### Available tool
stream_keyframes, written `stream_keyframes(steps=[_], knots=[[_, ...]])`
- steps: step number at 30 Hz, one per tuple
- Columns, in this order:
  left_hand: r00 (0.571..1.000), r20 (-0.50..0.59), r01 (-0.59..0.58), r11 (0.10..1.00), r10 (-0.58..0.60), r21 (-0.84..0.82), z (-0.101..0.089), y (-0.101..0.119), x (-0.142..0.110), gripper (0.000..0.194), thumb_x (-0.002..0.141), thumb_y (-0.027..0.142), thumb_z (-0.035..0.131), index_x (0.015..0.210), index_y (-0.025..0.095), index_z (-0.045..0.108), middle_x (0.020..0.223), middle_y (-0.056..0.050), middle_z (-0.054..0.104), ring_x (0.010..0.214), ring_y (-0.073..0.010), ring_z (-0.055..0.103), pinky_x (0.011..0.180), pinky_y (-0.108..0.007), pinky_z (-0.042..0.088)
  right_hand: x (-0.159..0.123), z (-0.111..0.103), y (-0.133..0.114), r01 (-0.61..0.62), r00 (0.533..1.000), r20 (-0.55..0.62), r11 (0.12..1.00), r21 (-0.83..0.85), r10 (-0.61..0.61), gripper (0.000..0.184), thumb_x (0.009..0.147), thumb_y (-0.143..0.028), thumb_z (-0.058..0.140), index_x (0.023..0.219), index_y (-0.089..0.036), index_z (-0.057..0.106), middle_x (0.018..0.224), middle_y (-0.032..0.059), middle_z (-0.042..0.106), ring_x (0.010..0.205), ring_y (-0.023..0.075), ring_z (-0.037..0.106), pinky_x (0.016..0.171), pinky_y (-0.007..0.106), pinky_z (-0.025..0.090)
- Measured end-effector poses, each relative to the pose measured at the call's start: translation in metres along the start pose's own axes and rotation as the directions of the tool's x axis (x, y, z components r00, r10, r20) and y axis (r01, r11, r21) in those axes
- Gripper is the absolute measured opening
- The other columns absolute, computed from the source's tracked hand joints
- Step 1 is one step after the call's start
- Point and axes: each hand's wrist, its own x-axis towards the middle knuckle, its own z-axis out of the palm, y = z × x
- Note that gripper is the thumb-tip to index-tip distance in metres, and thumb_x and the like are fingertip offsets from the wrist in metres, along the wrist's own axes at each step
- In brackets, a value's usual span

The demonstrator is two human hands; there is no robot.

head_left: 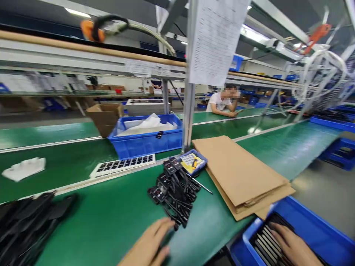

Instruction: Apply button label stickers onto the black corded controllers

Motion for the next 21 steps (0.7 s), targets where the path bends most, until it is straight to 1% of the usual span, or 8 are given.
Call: stream_keyframes(steps=[3,5,8,10,12,14,17,21], knots=[[0.989,0.0,0.148,0.983,-0.149,-0.11,-0.038,-0.042,0.04,0.039,0.092,0.023,0.034,0.13,0.02,0.043,0.134,-0.01,0.047,0.125,-0.0222,0.043,0.106,-0.04,0.037,0.007,-0.01,-0.052,0.156,0.988,-0.041,0.983,0.102,-0.152,0.038,0.069,-0.061,0.048,0.086,-0.036,0.071,0.102,0.0172,0.067,0.1,0.0361,0.061,0.098,0.05,0.039],[0.972,0.06,0.234,0.965,-0.228,-0.12,-0.048,-0.067,0.059,0.048,0.088,0.029,0.047,0.134,0.016,0.038,0.138,-0.016,0.042,0.129,-0.0284,0.037,0.108,-0.05,0.03,-0.002,-0.003,-0.11,0.253,0.967,-0.011,0.951,0.175,-0.256,0.039,0.071,-0.059,0.05,0.091,-0.033,0.071,0.102,0.0173,0.067,0.099,0.0362,0.061,0.094,0.049,0.042],[0.961,0.121,0.263,0.954,-0.247,-0.144,-0.042,-0.091,0.066,0.056,0.08,0.034,0.062,0.129,0.014,0.043,0.127,-0.016,0.052,0.118,-0.0297,0.048,0.1,-0.047,0.039,-0.024,0.019,-0.209,0.42,0.857,0.213,0.875,0.24,-0.47,0.031,0.082,-0.053,0.045,0.088,-0.032,0.068,0.092,0.0117,0.067,0.088,0.0302,0.063,0.077,0.041,0.052],[0.96,0.118,0.27,0.949,-0.253,-0.162,-0.035,-0.095,0.061,0.045,0.081,0.034,0.061,0.12,0.016,0.05,0.116,-0.012,0.058,0.109,-0.0267,0.052,0.095,-0.043,0.042,-0.033,0.04,-0.266,0.511,0.784,0.245,0.817,0.266,-0.57,0.031,0.089,-0.047,0.039,0.083,-0.03,0.063,0.087,0.0073,0.065,0.08,0.024,0.063,0.067,0.034,0.053],[0.959,0.107,0.279,0.942,-0.263,-0.186,-0.03,-0.095,0.056,0.039,0.081,0.037,0.061,0.115,0.019,0.053,0.11,-0.009,0.059,0.104,-0.0239,0.053,0.091,-0.039,0.043,-0.034,0.064,-0.309,0.578,0.764,0.2,0.788,0.212,-0.614,0.027,0.092,-0.042,0.037,0.089,-0.028,0.06,0.091,0.0056,0.063,0.076,0.0207,0.062,0.066,0.032,0.052],[0.955,0.094,0.297,0.931,-0.283,-0.211,-0.029,-0.093,0.056,0.037,0.084,0.043,0.057,0.112,0.02,0.054,0.107,-0.007,0.06,0.101,-0.0222,0.053,0.089,-0.036,0.042,-0.029,0.089,-0.336,0.643,0.75,0.153,0.763,0.06,-0.644,0.022,0.092,-0.037,0.039,0.095,-0.026,0.058,0.095,0.0067,0.061,0.08,0.0216,0.062,0.067,0.033,0.051],[0.935,0.071,0.354,0.907,-0.347,-0.228,-0.027,-0.09,0.062,0.036,0.089,0.05,0.045,0.101,0.019,0.058,0.1,-0.007,0.061,0.097,-0.0236,0.053,0.087,-0.039,0.04,-0.02,0.118,-0.358,0.694,0.719,0.152,0.689,-0.207,-0.678,0.014,0.089,-0.027,0.045,0.087,-0.023,0.059,0.089,0.0087,0.06,0.084,0.0264,0.059,0.07,0.037,0.05],[0.93,0.107,0.366,0.891,-0.35,-0.268,-0.024,-0.09,0.063,0.036,0.073,0.048,0.069,0.093,0.019,0.06,0.094,-0.004,0.063,0.091,-0.0244,0.054,0.08,-0.036,0.039,-0.021,0.126,-0.361,0.697,0.711,0.169,0.654,-0.294,-0.682,0.017,0.087,-0.019,0.044,0.078,-0.022,0.058,0.081,0.0087,0.059,0.08,0.0271,0.057,0.069,0.039,0.048]])
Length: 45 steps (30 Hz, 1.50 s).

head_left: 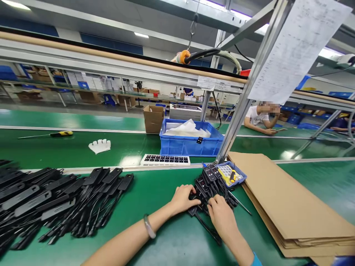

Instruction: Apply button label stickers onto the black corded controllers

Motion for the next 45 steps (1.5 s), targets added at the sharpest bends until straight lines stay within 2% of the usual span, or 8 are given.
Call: stream_keyframes(steps=[10,18,24,28,32,35,40,45], knots=[[0.988,0.086,-0.12,0.984,0.132,-0.128,-0.015,-0.015,-0.036,0.022,0.073,0.033,0.074,0.09,0.025,0.065,0.1,-0.001,0.055,0.1,-0.0194,0.051,0.088,-0.03,0.037,-0.036,-0.012,-0.008,0.057,0.994,0.078,0.978,0.201,-0.074,0.028,0.094,-0.02,0.035,0.091,-0.022,0.063,0.082,0.0051,0.062,0.078,0.0204,0.059,0.064,0.029,0.046],[0.954,0.273,-0.107,0.991,0.126,-0.083,-0.045,-0.028,-0.062,0.06,0.06,0.044,0.081,0.106,0.021,0.05,0.093,-0.003,0.056,0.091,-0.0249,0.054,0.078,-0.034,0.043,-0.046,-0.002,-0.023,0.059,0.994,0.074,0.97,0.235,-0.078,0.01,0.089,-0.026,0.054,0.081,-0.021,0.059,0.077,0.0027,0.062,0.073,0.0211,0.06,0.063,0.029,0.046],[0.934,0.15,-0.321,0.946,0.325,-0.047,-0.035,-0.027,-0.068,0.078,0.069,0.042,0.076,0.134,0.027,0.035,0.129,-0.014,0.041,0.11,-0.0299,0.048,0.091,-0.043,0.041,-0.047,0.001,-0.039,0.107,0.994,0.011,0.97,0.218,-0.112,0.017,0.088,-0.021,0.052,0.072,-0.022,0.054,0.069,0.0005,0.059,0.067,0.0192,0.059,0.059,0.026,0.044],[0.866,0.142,-0.484,0.875,0.48,-0.005,-0.028,-0.032,-0.063,0.067,0.069,0.06,0.068,0.124,0.027,0.048,0.133,-0.013,0.045,0.12,-0.034,0.042,0.101,-0.049,0.029,-0.032,-0.014,-0.033,0.111,0.993,0.011,0.959,0.26,-0.117,0.015,0.091,-0.025,0.048,0.078,-0.024,0.057,0.075,-0.0002,0.06,0.069,0.0176,0.059,0.062,0.025,0.045],[0.889,0.147,-0.435,0.9,0.433,-0.021,-0.026,-0.035,-0.063,0.059,0.07,0.065,0.064,0.107,0.02,0.054,0.095,-0.006,0.061,0.086,-0.0236,0.056,0.083,-0.037,0.04,0.005,-0.022,-0.004,-0.136,0.971,-0.189,0.989,0.064,0.146,0.023,0.089,-0.04,0.053,0.093,-0.017,0.054,0.088,0.0098,0.059,0.081,0.0257,0.059,0.068,0.033,0.046],[0.869,0.157,-0.477,0.878,0.469,0.021,-0.03,-0.033,-0.069,0.055,0.071,0.056,0.067,0.112,0.022,0.053,0.1,-0.007,0.059,0.089,-0.0244,0.055,0.085,-0.037,0.039,0.029,-0.015,0.011,-0.214,0.958,-0.208,0.975,-0.056,0.199,0.03,0.079,-0.041,0.066,0.088,-0.015,0.053,0.082,0.0123,0.06,0.08,0.0312,0.06,0.067,0.038,0.045],[0.817,0.203,-0.547,0.837,0.54,-0.025,-0.038,-0.035,-0.074,0.07,0.066,0.023,0.063,0.132,0.025,0.04,0.116,-0.009,0.052,0.103,-0.0265,0.052,0.092,-0.039,0.04,0.038,0.001,0.01,-0.152,0.973,-0.178,0.988,-0.004,0.149,0.029,0.078,-0.02,0.061,0.104,-0.01,0.05,0.073,0.0072,0.063,0.067,0.0267,0.063,0.057,0.033,0.045],[0.813,0.165,-0.546,0.83,0.558,-0.115,-0.035,-0.04,-0.073,0.057,0.071,0.039,0.066,0.123,0.022,0.048,0.107,-0.009,0.058,0.097,-0.0254,0.054,0.089,-0.039,0.042,0.021,-0.007,0.002,0.039,0.962,-0.27,0.998,0.057,-0.022,0.033,0.088,-0.012,0.04,0.12,-0.015,0.047,0.093,0.0088,0.065,0.082,0.0208,0.064,0.068,0.03,0.049]])
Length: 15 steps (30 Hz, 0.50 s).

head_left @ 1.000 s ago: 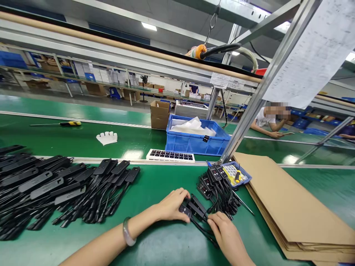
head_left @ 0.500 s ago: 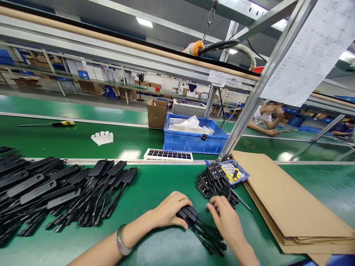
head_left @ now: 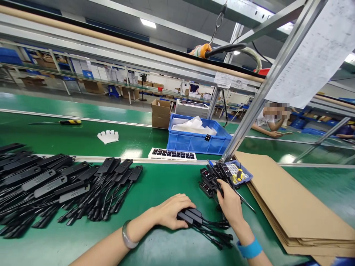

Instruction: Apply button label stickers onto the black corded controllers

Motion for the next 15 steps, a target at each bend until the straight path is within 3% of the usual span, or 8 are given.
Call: stream_keyframes(steps=[2,4,6,8,10,13,15], knots=[[0.998,-0.056,-0.012,0.999,0.015,0.045,0.001,0.0,0.0,0.055,0.07,0.048,0.068,0.117,0.022,0.054,0.108,-0.011,0.055,0.098,-0.0264,0.052,0.09,-0.042,0.041,-0.008,-0.008,-0.005,0.215,0.976,-0.052,0.976,0.022,-0.214,0.033,0.091,-0.01,0.035,0.119,-0.017,0.053,0.095,0.0092,0.066,0.086,0.0208,0.063,0.071,0.031,0.047],[0.994,-0.103,-0.013,0.994,0.024,0.108,0.002,0.0,0.001,0.057,0.066,0.054,0.071,0.112,0.023,0.058,0.115,-0.012,0.048,0.106,-0.0294,0.046,0.093,-0.046,0.038,-0.018,-0.013,-0.011,0.421,0.907,-0.058,0.907,0.038,-0.418,0.036,0.092,-0.006,0.033,0.115,-0.017,0.057,0.091,0.0086,0.067,0.081,0.0201,0.061,0.069,0.032,0.046],[0.994,-0.113,0.003,0.993,0.01,0.115,0.001,0.001,0.001,0.059,0.062,0.058,0.074,0.11,0.025,0.06,0.12,-0.012,0.041,0.113,-0.0323,0.04,0.096,-0.05,0.035,-0.028,-0.016,-0.016,0.485,0.873,0.001,0.869,0.1,-0.488,0.038,0.09,-0.004,0.033,0.115,-0.018,0.059,0.089,0.0073,0.067,0.077,0.0186,0.06,0.066,0.031,0.045],[0.996,-0.087,0.025,0.998,-0.019,0.066,0.0,0.002,0.001,0.062,0.061,0.06,0.074,0.111,0.026,0.059,0.122,-0.012,0.039,0.116,-0.033,0.038,0.098,-0.05,0.035,-0.035,-0.019,-0.02,0.403,0.892,0.121,0.888,0.22,-0.435,0.036,0.089,-0.007,0.04,0.117,-0.021,0.057,0.092,0.0059,0.067,0.079,0.0179,0.061,0.068,0.03,0.047],[0.998,-0.056,0.035,0.999,-0.034,0.018,-0.001,0.002,0.001,0.065,0.062,0.061,0.073,0.113,0.025,0.057,0.125,-0.014,0.038,0.12,-0.0338,0.037,0.099,-0.049,0.036,-0.038,-0.021,-0.023,0.21,0.911,0.275,0.92,0.332,-0.307,0.031,0.088,-0.014,0.047,0.116,-0.024,0.057,0.098,0.0042,0.067,0.086,0.018,0.062,0.073,0.03,0.049],[0.999,-0.028,0.038,0.999,-0.039,-0.022,-0.002,0.002,0.0,0.07,0.063,0.063,0.071,0.117,0.023,0.054,0.132,-0.016,0.036,0.124,-0.0353,0.035,0.101,-0.049,0.035,-0.039,-0.027,-0.027,-0.074,0.893,0.433,0.911,0.405,-0.121,0.021,0.088,-0.02,0.048,0.106,-0.025,0.057,0.098,0.0024,0.068,0.09,0.0183,0.063,0.078,0.03,0.049],[0.998,-0.017,0.052,0.998,-0.053,-0.038,-0.001,0.001,-0.001,0.08,0.061,0.065,0.071,0.125,0.022,0.047,0.137,-0.018,0.034,0.125,-0.0366,0.035,0.102,-0.05,0.035,-0.038,-0.03,-0.031,-0.167,0.881,0.469,0.892,0.419,-0.056,0.021,0.087,-0.019,0.045,0.105,-0.024,0.053,0.094,0.0023,0.069,0.088,0.0193,0.063,0.078,0.032,0.048]])
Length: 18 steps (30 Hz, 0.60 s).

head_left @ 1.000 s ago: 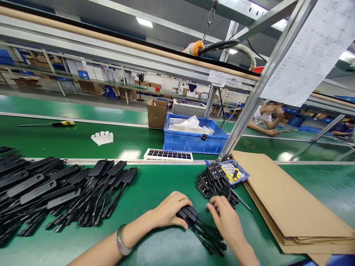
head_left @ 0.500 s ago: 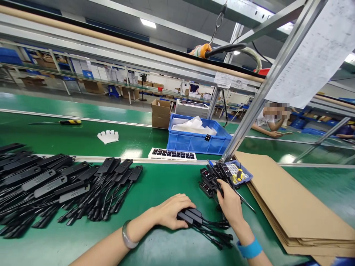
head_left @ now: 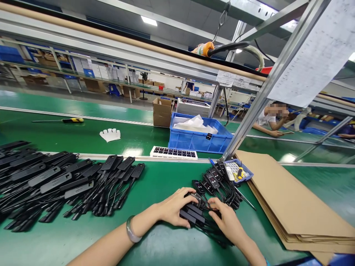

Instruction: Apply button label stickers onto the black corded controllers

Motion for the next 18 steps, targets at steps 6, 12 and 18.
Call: stream_keyframes(steps=[6,12,18], knots=[[0.998,0.06,-0.021,0.999,0.019,0.036,0.003,-0.003,0.001,0.104,0.058,0.068,0.07,0.141,0.022,0.027,0.148,-0.022,0.023,0.133,-0.0425,0.026,0.106,-0.059,0.023,-0.001,0.001,-0.01,-0.112,0.993,0.039,0.977,0.179,0.107,0.028,0.083,-0.022,0.043,0.111,-0.023,0.049,0.092,0.0043,0.072,0.091,0.0229,0.066,0.081,0.036,0.048],[0.999,0.001,-0.047,0.998,0.047,0.036,0.002,0.002,0.001,0.088,0.058,0.066,0.071,0.129,0.021,0.044,0.123,-0.016,0.043,0.113,-0.0335,0.045,0.098,-0.048,0.04,0.001,-0.017,0.006,-0.103,0.978,-0.154,0.972,0.21,0.137,0.031,0.087,-0.031,0.044,0.11,-0.02,0.062,0.097,0.0087,0.072,0.094,0.0236,0.066,0.079,0.034,0.05],[0.996,0.022,-0.083,0.995,0.082,0.063,0.004,-0.004,0.001,0.107,0.06,0.068,0.069,0.145,0.024,0.019,0.147,-0.021,0.017,0.129,-0.0417,0.03,0.105,-0.058,0.028,-0.005,-0.028,0.024,0.143,0.99,0.005,0.976,-0.164,-0.144,0.038,0.089,-0.015,0.036,0.097,-0.024,0.073,0.087,0.0062,0.072,0.08,0.0213,0.065,0.076,0.036,0.046]])
